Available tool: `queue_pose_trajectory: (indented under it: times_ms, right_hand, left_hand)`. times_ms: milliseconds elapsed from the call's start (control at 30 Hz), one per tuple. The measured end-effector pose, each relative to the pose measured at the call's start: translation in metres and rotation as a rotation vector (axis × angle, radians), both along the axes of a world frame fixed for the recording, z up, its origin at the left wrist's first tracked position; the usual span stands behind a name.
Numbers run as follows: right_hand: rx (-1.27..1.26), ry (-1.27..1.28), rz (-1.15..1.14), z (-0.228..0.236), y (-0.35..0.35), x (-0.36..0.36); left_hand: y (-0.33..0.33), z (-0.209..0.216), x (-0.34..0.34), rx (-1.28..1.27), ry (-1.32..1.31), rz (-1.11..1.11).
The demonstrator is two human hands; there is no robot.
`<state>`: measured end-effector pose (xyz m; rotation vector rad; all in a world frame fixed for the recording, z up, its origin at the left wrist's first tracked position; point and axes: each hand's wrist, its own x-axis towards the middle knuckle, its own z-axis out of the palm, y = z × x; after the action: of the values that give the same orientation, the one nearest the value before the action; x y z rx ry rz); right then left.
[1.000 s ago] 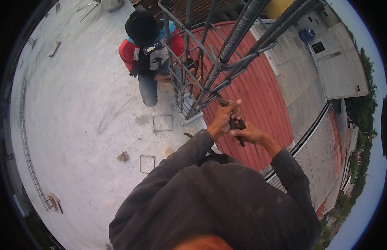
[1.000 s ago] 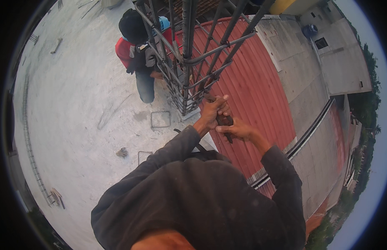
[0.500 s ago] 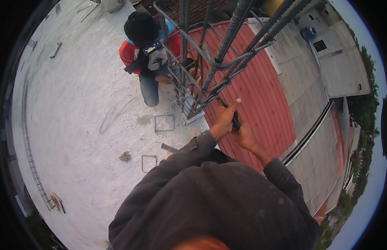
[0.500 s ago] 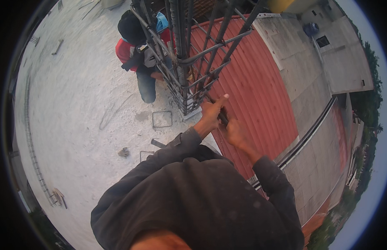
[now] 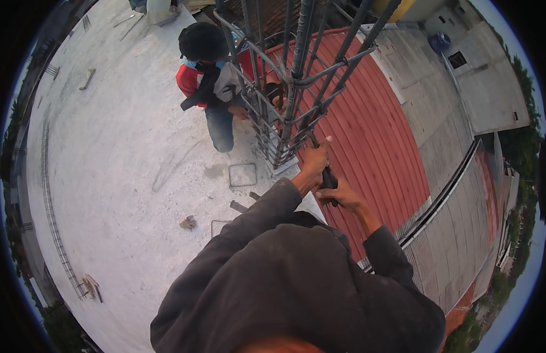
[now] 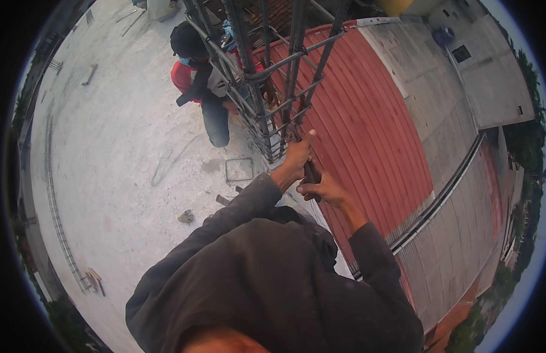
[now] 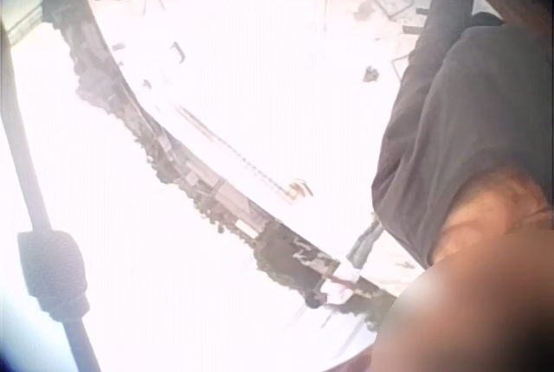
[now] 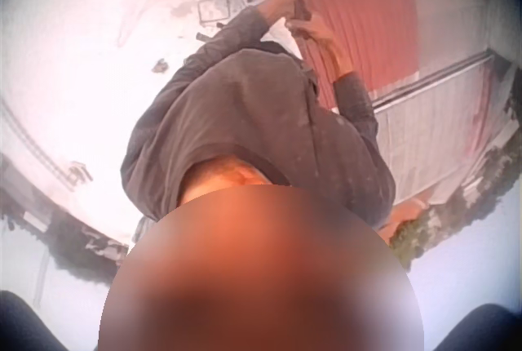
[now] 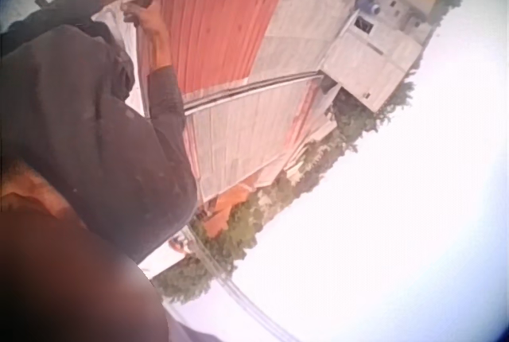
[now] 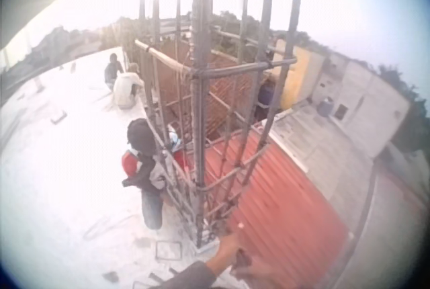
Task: The person kneels on a rooftop and uses pliers to twist wire ties around the intersections of a vertical rebar cage. A coworker assists nearby. The person repeatedly reaches for wire ties, wraps them around rebar intersections, and twists them tight.
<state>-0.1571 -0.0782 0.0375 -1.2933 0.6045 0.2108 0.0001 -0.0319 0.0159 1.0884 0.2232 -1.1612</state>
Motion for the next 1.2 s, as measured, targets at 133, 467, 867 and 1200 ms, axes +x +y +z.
queue_pose_trajectory:
  times_ms: [133, 467, 867, 1200]
  right_hand:
    - [-0.707, 0.247, 0.061, 0.007, 0.016, 0.005]
    - [-0.907, 0.33, -0.149, -0.01, 0.078, -0.001]
    - [-0.934, 0.366, -0.076, -0.007, 0.134, 0.002]
    - [-0.856, 0.291, -0.318, -0.073, 0.162, -0.002]
  left_hand:
    - [-0.006, -0.011, -0.012, 0.222, -0.228, -0.047]
    - [0.085, -0.051, -0.025, -0.017, -0.343, -0.028]
    - [0.136, -0.064, -0.031, 0.02, -0.112, 0.038]
    - [0.181, -0.079, -0.024, 0.079, -0.189, 0.106]
